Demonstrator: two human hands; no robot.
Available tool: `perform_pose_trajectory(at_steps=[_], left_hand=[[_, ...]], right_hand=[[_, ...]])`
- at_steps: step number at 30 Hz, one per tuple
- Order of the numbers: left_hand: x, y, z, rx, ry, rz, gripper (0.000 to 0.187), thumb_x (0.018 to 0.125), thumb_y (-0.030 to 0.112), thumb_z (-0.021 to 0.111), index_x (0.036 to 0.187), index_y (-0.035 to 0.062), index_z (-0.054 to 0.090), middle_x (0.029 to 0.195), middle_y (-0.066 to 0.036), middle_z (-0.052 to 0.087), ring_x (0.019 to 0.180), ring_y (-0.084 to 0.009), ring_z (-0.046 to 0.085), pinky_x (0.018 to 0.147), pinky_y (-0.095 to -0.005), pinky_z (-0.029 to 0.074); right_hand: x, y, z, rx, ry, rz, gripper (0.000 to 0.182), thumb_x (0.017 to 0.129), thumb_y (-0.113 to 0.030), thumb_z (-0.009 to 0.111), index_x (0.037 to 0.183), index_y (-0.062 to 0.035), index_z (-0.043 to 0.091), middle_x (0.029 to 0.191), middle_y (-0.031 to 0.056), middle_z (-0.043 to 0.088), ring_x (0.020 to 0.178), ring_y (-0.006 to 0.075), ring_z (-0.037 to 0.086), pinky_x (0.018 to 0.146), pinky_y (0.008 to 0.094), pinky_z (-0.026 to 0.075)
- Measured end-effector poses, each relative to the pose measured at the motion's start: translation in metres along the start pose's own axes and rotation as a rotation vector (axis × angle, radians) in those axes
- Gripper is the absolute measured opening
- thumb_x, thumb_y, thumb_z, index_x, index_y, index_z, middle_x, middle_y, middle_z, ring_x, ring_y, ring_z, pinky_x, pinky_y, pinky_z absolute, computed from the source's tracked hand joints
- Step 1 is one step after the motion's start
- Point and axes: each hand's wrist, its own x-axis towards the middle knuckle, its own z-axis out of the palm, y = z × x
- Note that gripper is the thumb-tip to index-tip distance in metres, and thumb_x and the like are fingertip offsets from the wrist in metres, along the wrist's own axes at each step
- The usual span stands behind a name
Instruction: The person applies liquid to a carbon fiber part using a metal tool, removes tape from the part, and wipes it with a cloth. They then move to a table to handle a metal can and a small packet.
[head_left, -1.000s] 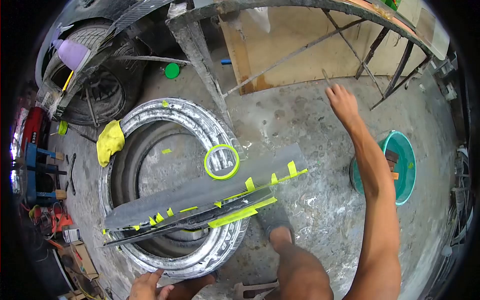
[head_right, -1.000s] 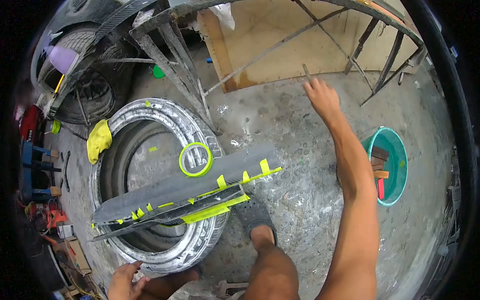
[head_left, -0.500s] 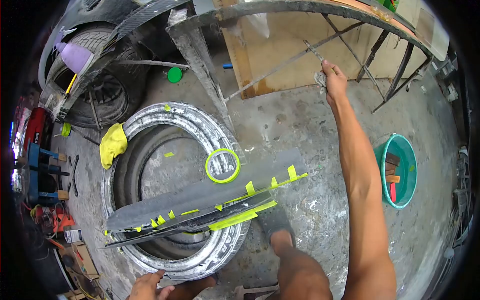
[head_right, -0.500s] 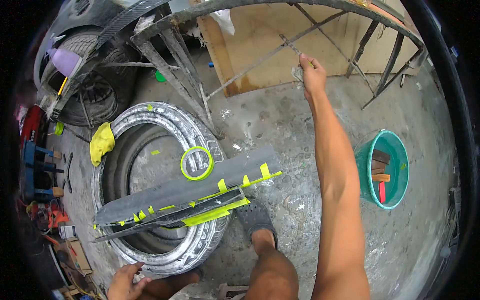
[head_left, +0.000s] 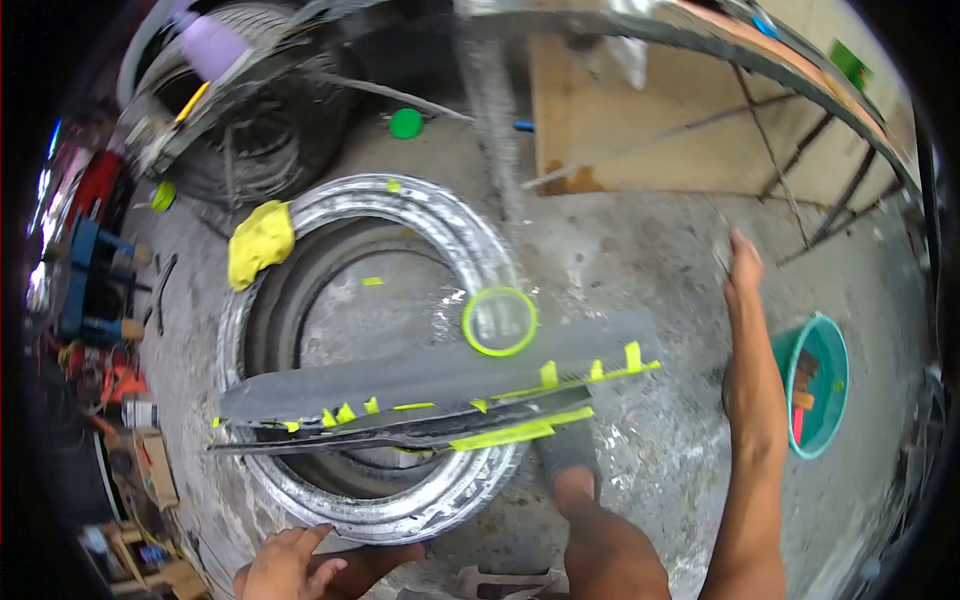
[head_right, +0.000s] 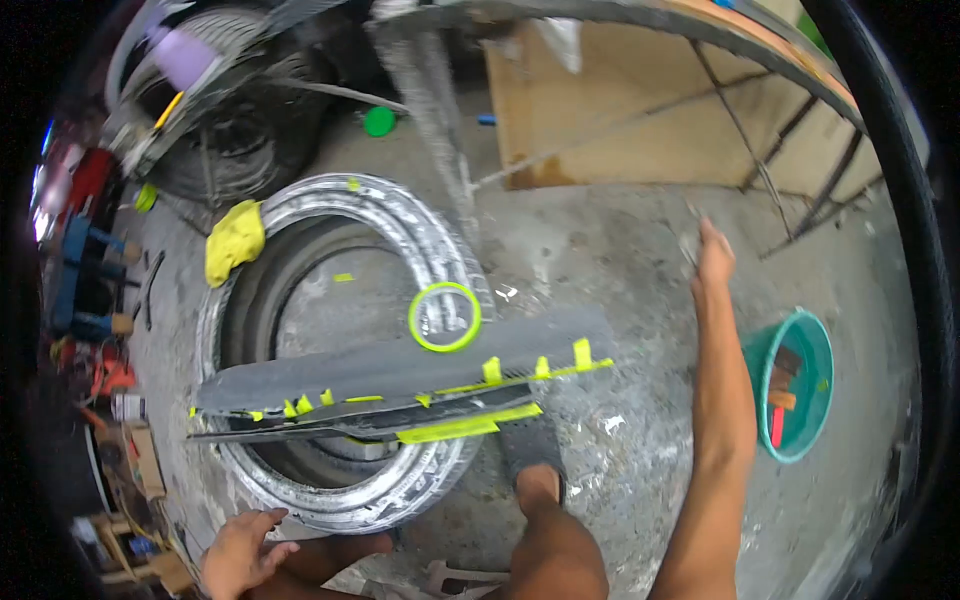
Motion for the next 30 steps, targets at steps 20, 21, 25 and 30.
perform_pose_trajectory(at_steps=[20, 21, 25, 30], left_hand=[[-0.04, -0.011, 0.009, -0.206, 0.553, 0.46, 0.051, 0.087, 0.046, 0.071, 0.121, 0.0077, 0.068, 0.102, -0.008, 0.073, 0.092, -0.0252, 0.072, 0.079, -0.036, 0.055], [-0.042, -0.01, 0.01, -0.281, 0.576, 0.47, 0.049, 0.084, 0.042, 0.075, 0.119, 0.0075, 0.069, 0.099, -0.007, 0.073, 0.091, -0.025, 0.072, 0.079, -0.0359, 0.055], [-0.037, -0.021, 0.017, -0.36, 0.71, 0.492, 0.046, 0.078, 0.039, 0.083, 0.11, 0.0071, 0.073, 0.089, -0.008, 0.074, 0.081, -0.023, 0.073, 0.07, -0.031, 0.055], [-0.033, -0.041, 0.032, -0.574, 0.772, 0.321, 0.044, 0.075, 0.035, 0.084, 0.105, 0.006, 0.073, 0.083, -0.008, 0.073, 0.076, -0.0224, 0.073, 0.071, -0.0323, 0.056]], right_hand=[[-0.287, -0.248, 0.148, -0.1, -0.767, 0.051, 0.022, 0.096, -0.023, 0.058, 0.106, -0.0035, 0.059, 0.08, -0.0026, 0.051, 0.069, 0.0059, 0.048, 0.063, 0.0207, 0.04], [-0.3, -0.257, 0.174, -0.159, -0.771, -0.095, 0.021, 0.094, -0.021, 0.061, 0.106, -0.0039, 0.059, 0.081, -0.002, 0.054, 0.071, 0.0066, 0.051, 0.065, 0.0217, 0.042], [-0.325, -0.321, 0.287, -0.356, -0.972, -0.507, 0.018, 0.092, -0.019, 0.067, 0.101, -0.0039, 0.061, 0.082, 0.0006, 0.061, 0.077, 0.0089, 0.058, 0.07, 0.0252, 0.046], [-0.319, -0.382, 0.491, -0.7, -0.918, -0.643, 0.049, 0.086, -0.05, 0.073, 0.082, -0.0016, 0.067, 0.07, 0.0051, 0.061, 0.064, 0.0138, 0.055, 0.063, 0.0322, 0.046]])
